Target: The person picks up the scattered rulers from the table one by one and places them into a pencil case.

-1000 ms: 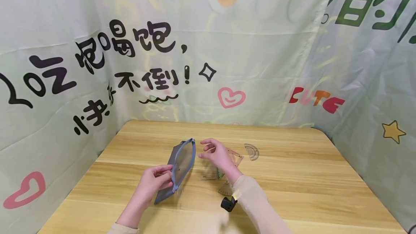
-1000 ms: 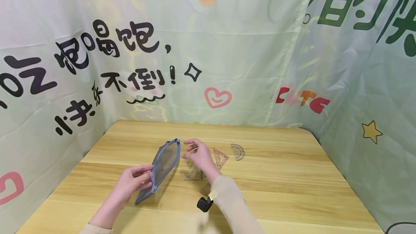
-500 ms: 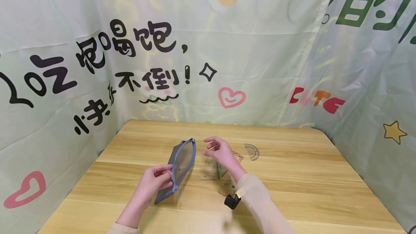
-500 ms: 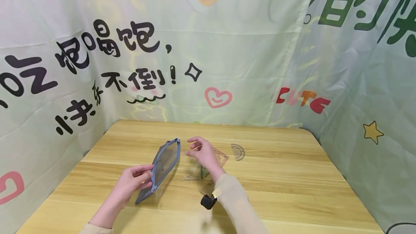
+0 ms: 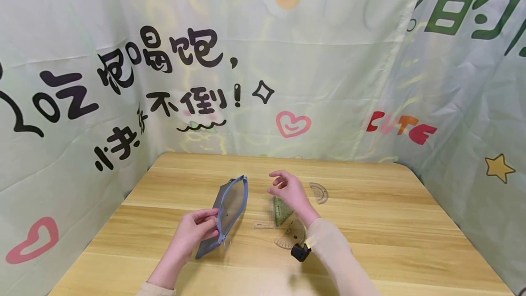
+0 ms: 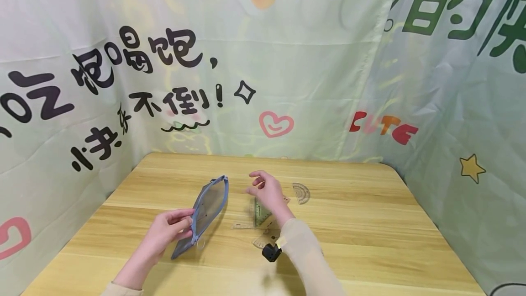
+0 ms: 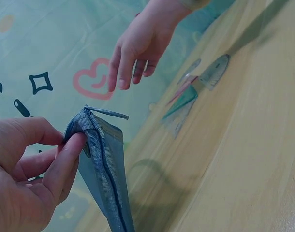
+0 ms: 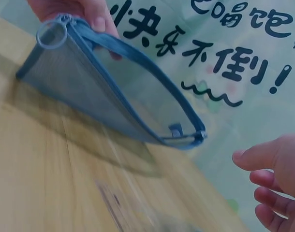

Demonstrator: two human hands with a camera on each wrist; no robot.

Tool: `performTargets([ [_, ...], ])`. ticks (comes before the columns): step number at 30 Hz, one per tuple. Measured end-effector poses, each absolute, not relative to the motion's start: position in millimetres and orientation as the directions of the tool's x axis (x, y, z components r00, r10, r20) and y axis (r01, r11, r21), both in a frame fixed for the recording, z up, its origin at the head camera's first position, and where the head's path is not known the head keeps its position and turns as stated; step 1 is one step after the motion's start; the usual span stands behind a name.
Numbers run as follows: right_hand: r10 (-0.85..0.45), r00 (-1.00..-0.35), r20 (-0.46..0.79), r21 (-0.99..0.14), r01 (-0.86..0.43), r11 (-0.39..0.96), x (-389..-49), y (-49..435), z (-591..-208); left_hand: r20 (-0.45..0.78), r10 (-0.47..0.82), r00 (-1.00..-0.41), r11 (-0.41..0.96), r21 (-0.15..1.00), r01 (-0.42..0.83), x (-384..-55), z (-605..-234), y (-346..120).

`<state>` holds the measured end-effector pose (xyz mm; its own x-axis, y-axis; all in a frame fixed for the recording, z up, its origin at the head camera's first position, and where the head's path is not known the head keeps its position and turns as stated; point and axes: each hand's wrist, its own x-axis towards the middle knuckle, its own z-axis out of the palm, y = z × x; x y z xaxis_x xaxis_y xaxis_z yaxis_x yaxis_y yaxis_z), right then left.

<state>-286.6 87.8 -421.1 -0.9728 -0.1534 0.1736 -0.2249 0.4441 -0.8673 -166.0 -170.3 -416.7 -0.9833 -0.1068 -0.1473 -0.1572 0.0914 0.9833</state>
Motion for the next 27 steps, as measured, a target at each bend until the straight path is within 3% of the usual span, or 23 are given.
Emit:
performTargets([
  [7, -0.151, -0.969, 0.197, -0.805, -0.248, 0.538, -291.5, 104.0, -424.6, -0.148, -0.120, -0.982, 0.097, 0.982, -0.160, -165.9, -416.3, -170.6],
  [27, -0.197, -0.945, 0.261, -0.699, -0.326, 0.637, -307.3, 144.7, -425.1, -0.142, -0.099, -0.985, 0.091, 0.984, -0.151, -166.3, -418.9, -171.5],
])
